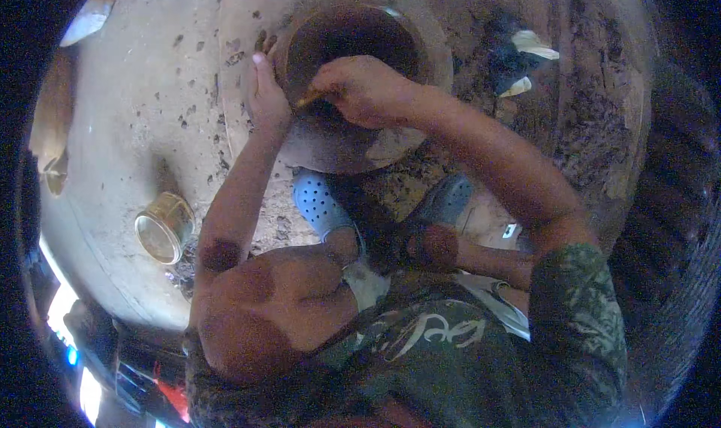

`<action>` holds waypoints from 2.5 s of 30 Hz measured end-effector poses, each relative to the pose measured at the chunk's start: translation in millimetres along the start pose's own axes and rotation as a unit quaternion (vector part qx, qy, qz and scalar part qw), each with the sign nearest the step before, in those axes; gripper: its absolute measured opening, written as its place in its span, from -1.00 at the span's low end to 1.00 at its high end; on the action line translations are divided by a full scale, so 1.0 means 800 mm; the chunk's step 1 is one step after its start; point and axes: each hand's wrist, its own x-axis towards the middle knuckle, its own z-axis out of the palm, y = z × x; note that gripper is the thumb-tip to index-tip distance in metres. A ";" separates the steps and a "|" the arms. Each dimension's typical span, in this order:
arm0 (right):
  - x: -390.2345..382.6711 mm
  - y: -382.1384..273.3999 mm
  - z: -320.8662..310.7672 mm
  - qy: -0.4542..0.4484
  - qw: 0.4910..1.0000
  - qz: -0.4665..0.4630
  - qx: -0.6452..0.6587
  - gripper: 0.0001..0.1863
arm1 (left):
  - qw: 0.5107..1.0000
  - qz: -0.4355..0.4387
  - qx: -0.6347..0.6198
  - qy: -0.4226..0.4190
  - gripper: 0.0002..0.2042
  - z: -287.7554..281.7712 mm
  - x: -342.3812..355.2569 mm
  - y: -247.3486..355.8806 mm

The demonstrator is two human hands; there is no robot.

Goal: The person shapes the top and sides of a clay pot using a yellow rib tool and their hands while the wheel rotates, occasionally dipping their fingers into a container of water.

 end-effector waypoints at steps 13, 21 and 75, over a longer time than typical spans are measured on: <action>0.035 -0.007 0.007 0.175 0.980 0.000 -0.090 -0.82 | 0.990 -0.027 -0.111 0.081 -0.32 0.011 -0.033 -0.017; -0.013 0.012 -0.048 -0.152 0.987 -0.013 -0.042 -0.72 | 0.997 -0.038 -0.033 0.061 -0.26 0.000 0.003 0.002; -0.004 0.002 -0.031 -0.157 0.986 -0.033 -0.047 -0.64 | 0.987 -0.053 -0.149 0.008 -0.24 -0.005 -0.006 -0.014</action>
